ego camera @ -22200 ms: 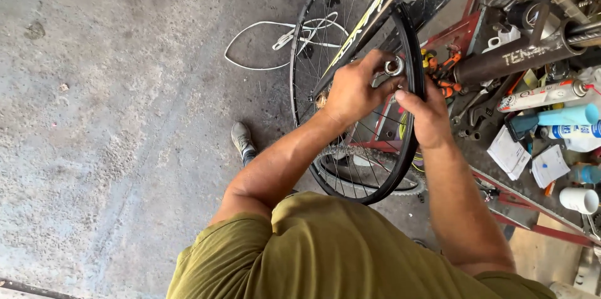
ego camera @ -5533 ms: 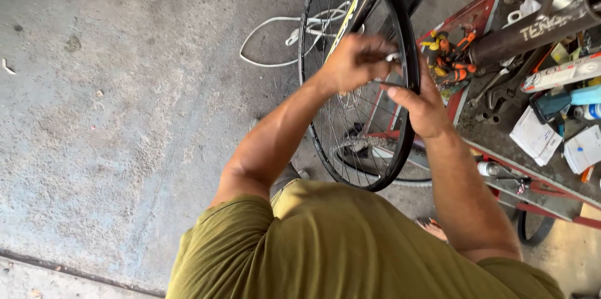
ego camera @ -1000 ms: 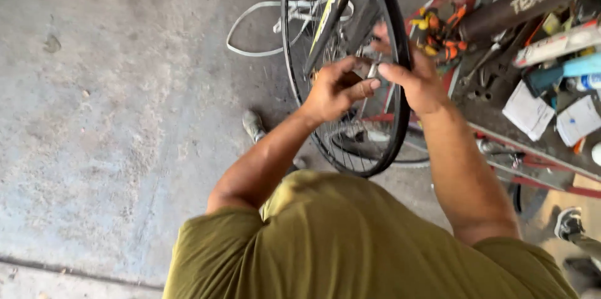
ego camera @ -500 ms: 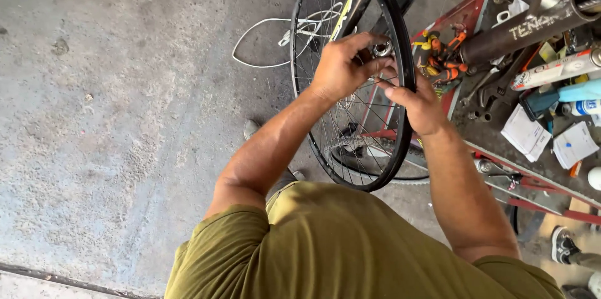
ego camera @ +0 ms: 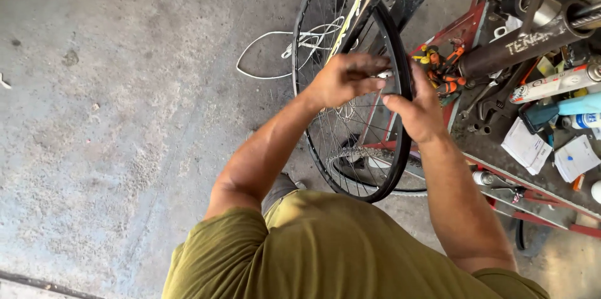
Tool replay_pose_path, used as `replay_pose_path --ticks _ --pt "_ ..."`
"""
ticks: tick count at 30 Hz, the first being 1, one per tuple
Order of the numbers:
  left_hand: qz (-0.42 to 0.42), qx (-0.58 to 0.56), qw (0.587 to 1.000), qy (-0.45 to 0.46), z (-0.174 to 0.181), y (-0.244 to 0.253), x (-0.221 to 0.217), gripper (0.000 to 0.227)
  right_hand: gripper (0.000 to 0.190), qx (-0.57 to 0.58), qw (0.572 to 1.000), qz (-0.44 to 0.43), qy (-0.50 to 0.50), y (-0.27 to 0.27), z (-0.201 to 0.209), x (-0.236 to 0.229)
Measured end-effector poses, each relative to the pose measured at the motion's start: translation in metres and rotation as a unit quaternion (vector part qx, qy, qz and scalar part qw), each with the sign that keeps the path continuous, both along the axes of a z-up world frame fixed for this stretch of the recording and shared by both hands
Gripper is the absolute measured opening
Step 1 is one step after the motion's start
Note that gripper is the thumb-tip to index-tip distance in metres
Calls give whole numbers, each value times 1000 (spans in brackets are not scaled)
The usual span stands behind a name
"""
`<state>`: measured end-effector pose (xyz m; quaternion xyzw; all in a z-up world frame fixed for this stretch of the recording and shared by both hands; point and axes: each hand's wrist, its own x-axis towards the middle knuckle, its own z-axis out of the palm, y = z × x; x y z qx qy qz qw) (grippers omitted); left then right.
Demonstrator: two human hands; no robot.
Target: The person works on a bicycle wheel mounted on a repair stand, using a wrench to tighten the spokes. They rotate the wheel to access different sections and continue adjusting the tension of the spokes with the tool.
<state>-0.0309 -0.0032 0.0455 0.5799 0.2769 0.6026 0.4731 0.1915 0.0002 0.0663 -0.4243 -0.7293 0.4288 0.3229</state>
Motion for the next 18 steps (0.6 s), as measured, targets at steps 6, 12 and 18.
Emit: replay_pose_path --ticks 6,12,18 --pt "42 51 998 22 -10 -11 10 34 53 10 989 -148 -22 -22 -1 -3" --pt "152 157 941 258 -45 12 24 26 30 91 987 -133 -30 -30 -15 4" --pt "38 51 996 56 -25 -32 23 22 64 17 998 -61 -20 -38 16 -3"
